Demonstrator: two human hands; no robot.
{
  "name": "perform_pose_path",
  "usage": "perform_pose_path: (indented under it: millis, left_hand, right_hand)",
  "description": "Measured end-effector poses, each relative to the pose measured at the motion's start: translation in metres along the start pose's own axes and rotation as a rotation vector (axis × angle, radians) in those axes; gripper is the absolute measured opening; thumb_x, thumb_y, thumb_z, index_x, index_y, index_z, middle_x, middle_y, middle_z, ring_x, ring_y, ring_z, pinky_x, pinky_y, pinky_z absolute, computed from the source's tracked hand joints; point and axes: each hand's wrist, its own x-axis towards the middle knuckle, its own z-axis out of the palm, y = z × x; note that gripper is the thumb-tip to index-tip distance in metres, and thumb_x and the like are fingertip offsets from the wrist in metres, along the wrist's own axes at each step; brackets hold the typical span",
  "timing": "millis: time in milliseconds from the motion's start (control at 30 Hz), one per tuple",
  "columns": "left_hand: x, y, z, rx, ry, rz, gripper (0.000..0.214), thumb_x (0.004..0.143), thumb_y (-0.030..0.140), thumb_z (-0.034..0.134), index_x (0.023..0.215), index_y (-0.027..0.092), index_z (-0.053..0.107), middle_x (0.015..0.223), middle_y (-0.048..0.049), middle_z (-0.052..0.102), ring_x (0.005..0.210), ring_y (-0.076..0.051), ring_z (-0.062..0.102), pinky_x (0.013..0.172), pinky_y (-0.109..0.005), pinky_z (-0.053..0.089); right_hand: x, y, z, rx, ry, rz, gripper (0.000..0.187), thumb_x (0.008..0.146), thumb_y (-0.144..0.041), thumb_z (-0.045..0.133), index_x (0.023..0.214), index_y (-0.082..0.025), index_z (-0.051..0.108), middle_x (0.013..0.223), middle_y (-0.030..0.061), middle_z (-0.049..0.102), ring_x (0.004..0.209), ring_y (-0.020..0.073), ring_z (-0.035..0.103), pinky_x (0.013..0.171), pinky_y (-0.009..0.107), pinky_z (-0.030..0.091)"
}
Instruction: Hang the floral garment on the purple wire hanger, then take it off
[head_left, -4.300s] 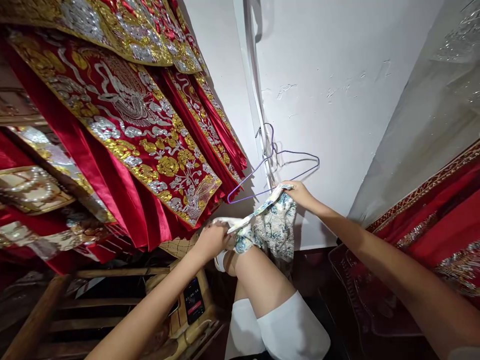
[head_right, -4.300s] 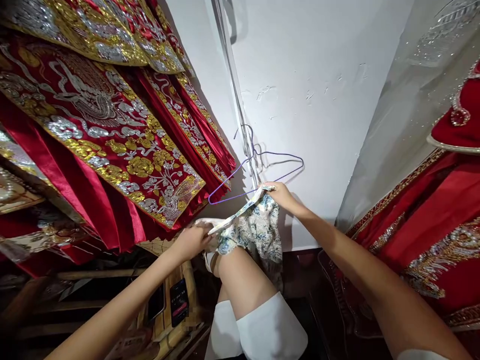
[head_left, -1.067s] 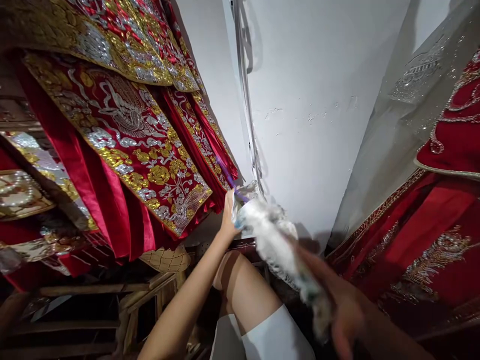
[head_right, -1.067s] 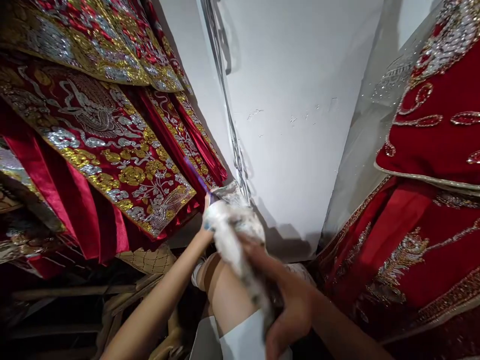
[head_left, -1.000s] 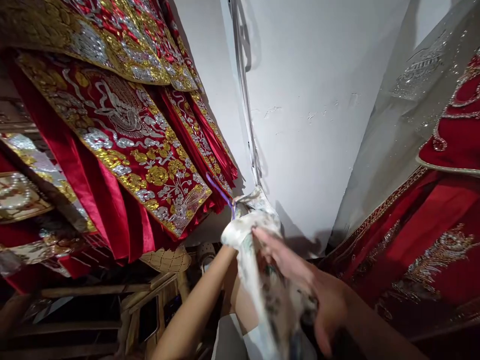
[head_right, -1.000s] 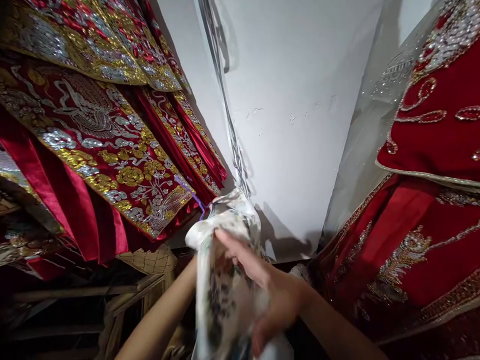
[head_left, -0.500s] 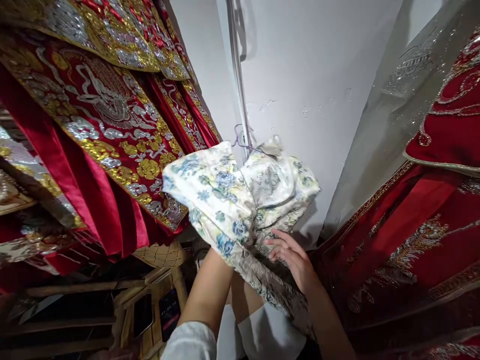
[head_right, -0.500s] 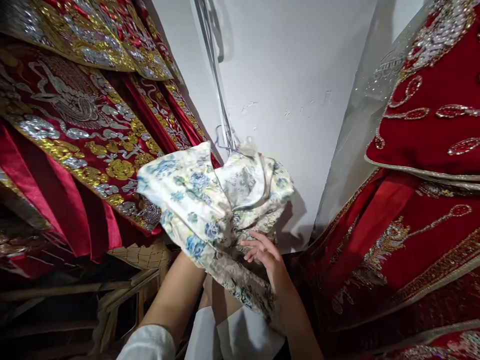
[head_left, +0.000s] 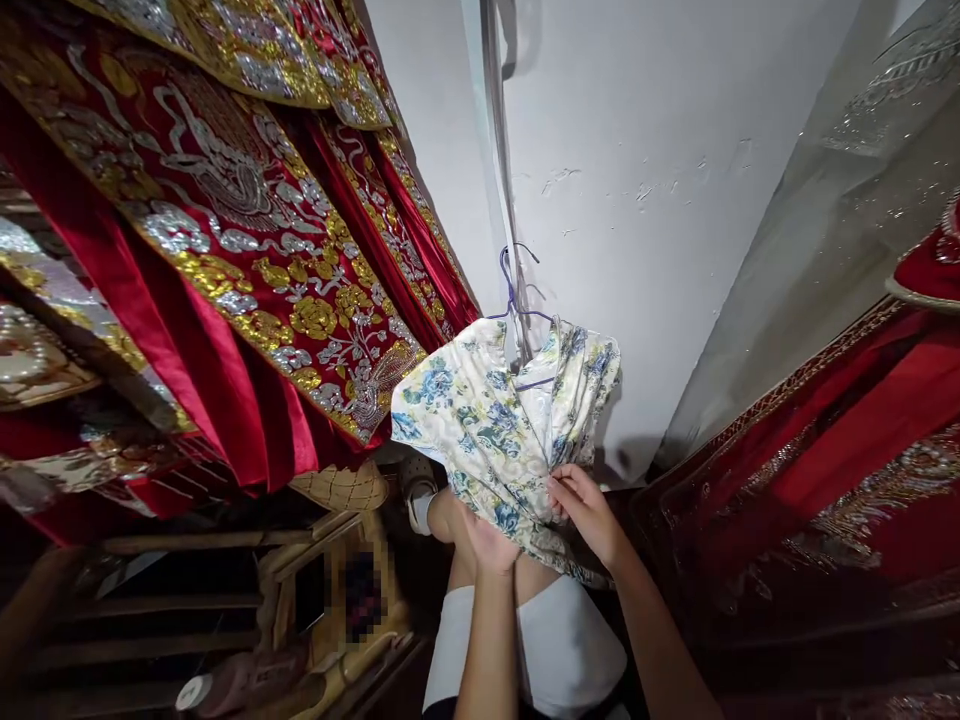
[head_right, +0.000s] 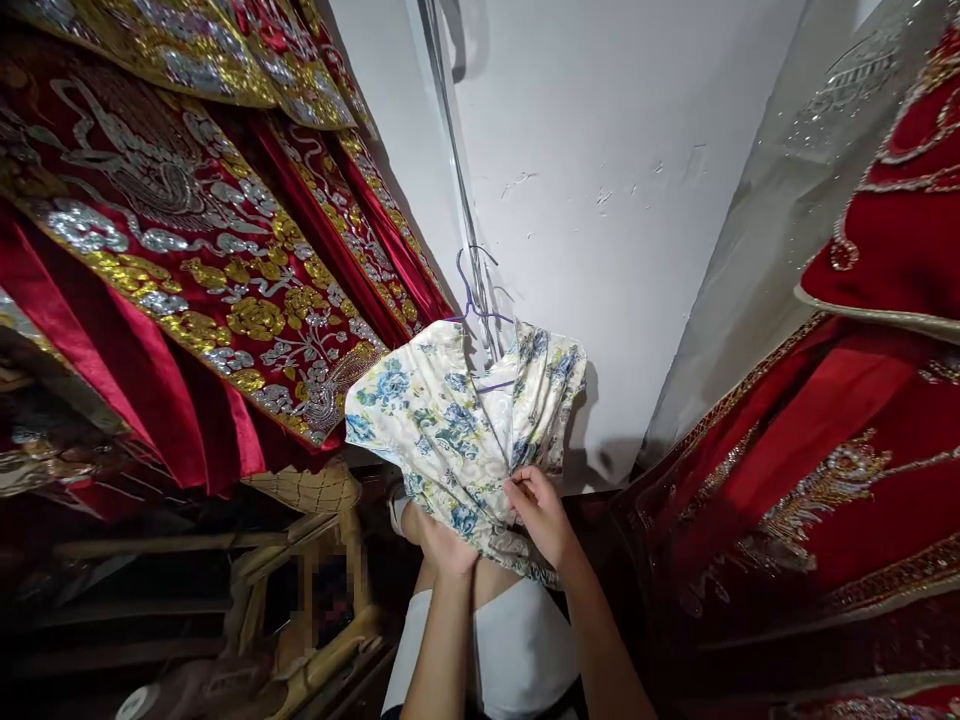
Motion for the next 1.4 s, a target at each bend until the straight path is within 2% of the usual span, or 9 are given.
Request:
perform_pose_path:
  millis: [67, 133, 400, 667, 733, 900, 1067, 1233, 1400]
  left_hand:
    - [-0.002, -0.004, -0.008, -0.095, -0.067, -0.079, 0.076, 0.066, 0.077, 0.078, 0.122, 0.026, 0.071, 0.125, -0.0132, 0.072, 0.126, -0.040, 0.062, 0.098, -0.053, 0.057]
    - [-0.002, 0.000, -0.013, -0.129, -0.114, -0.158, 0.080, 0.057, 0.063, 0.090, 0.123, 0.022, 0.071, 0.122, -0.0145, 0.074, 0.130, -0.042, 0.060, 0.102, -0.053, 0.056]
    - [0.003, 0.000, -0.022, -0.206, -0.043, -0.266, 0.048, 0.070, 0.038, 0.089, 0.113, 0.021, 0.074, 0.121, -0.0119, 0.076, 0.128, -0.038, 0.064, 0.108, -0.049, 0.055]
    - [0.020, -0.016, -0.043, 0.098, 0.534, 0.350, 0.025, 0.077, 0.025, 0.075, 0.100, 0.021, 0.067, 0.117, -0.0094, 0.072, 0.116, -0.024, 0.067, 0.111, -0.042, 0.048]
    - [0.015, -0.021, -0.035, 0.194, 0.497, 0.391, 0.024, 0.076, 0.025, 0.075, 0.097, 0.020, 0.067, 0.106, -0.0080, 0.071, 0.105, -0.023, 0.068, 0.103, -0.039, 0.051]
    - [0.003, -0.035, 0.000, 0.327, 0.069, 0.235, 0.037, 0.072, 0.022, 0.077, 0.108, 0.020, 0.067, 0.106, -0.0085, 0.070, 0.104, -0.025, 0.066, 0.098, -0.037, 0.051]
    - [-0.004, -0.036, 0.004, 0.493, 0.088, 0.290, 0.021, 0.083, 0.035, 0.072, 0.098, 0.021, 0.075, 0.132, -0.0149, 0.061, 0.131, -0.034, 0.053, 0.113, -0.043, 0.039]
    - [-0.009, -0.045, -0.001, 0.637, 0.000, 0.313, 0.037, 0.096, 0.050, 0.057, 0.076, 0.022, 0.070, 0.101, -0.0124, 0.070, 0.107, -0.031, 0.062, 0.098, -0.040, 0.046]
    - [-0.020, -0.064, 0.008, 0.912, -0.090, 0.307, 0.046, 0.101, 0.049, 0.044, 0.064, 0.022, 0.043, 0.059, 0.0017, 0.043, 0.057, -0.015, 0.045, 0.060, -0.027, 0.034]
  right_hand:
    - [0.002, 0.006, 0.007, -0.050, -0.027, -0.023, 0.056, 0.074, -0.076, 0.072, 0.079, -0.023, 0.057, 0.062, -0.0022, 0.057, 0.058, 0.0159, 0.052, 0.057, 0.029, 0.040]
    - [0.004, 0.011, 0.012, -0.106, -0.059, -0.041, 0.055, 0.082, -0.078, 0.063, 0.077, -0.024, 0.055, 0.062, -0.0024, 0.058, 0.058, 0.0159, 0.052, 0.058, 0.030, 0.041]
    - [0.007, 0.012, 0.005, -0.049, 0.037, -0.054, 0.056, 0.080, -0.075, 0.066, 0.066, -0.024, 0.048, 0.052, -0.0063, 0.042, 0.050, 0.0119, 0.039, 0.050, 0.027, 0.032]
    - [0.012, 0.023, -0.005, 0.317, 0.588, -0.145, 0.039, 0.080, -0.055, 0.066, 0.068, -0.026, 0.043, 0.057, -0.0070, 0.036, 0.046, 0.0106, 0.031, 0.044, 0.027, 0.029]
    - [0.008, 0.026, 0.005, 0.338, 0.548, -0.090, 0.037, 0.075, -0.054, 0.071, 0.069, -0.025, 0.048, 0.059, -0.0059, 0.041, 0.047, 0.0102, 0.033, 0.043, 0.027, 0.028]
    - [-0.002, 0.022, 0.033, 0.170, 0.161, 0.076, 0.039, 0.073, -0.056, 0.074, 0.067, -0.020, 0.062, 0.054, -0.0024, 0.052, 0.045, 0.0088, 0.034, 0.045, 0.026, 0.022]
    - [-0.005, 0.013, 0.032, -0.029, -0.100, 0.062, 0.040, 0.079, -0.055, 0.069, 0.063, -0.018, 0.065, 0.049, -0.0002, 0.058, 0.042, 0.0083, 0.035, 0.046, 0.024, 0.024]
    - [0.012, -0.014, 0.020, 0.004, -0.037, 0.070, 0.045, 0.073, -0.061, 0.072, 0.062, -0.018, 0.065, 0.044, -0.0020, 0.053, 0.038, 0.0076, 0.032, 0.041, 0.024, 0.020]
    - [0.065, -0.106, 0.027, -0.102, 0.055, -0.172, 0.042, 0.075, -0.058, 0.073, 0.064, -0.018, 0.068, 0.044, -0.0031, 0.052, 0.042, 0.0087, 0.037, 0.045, 0.024, 0.031]
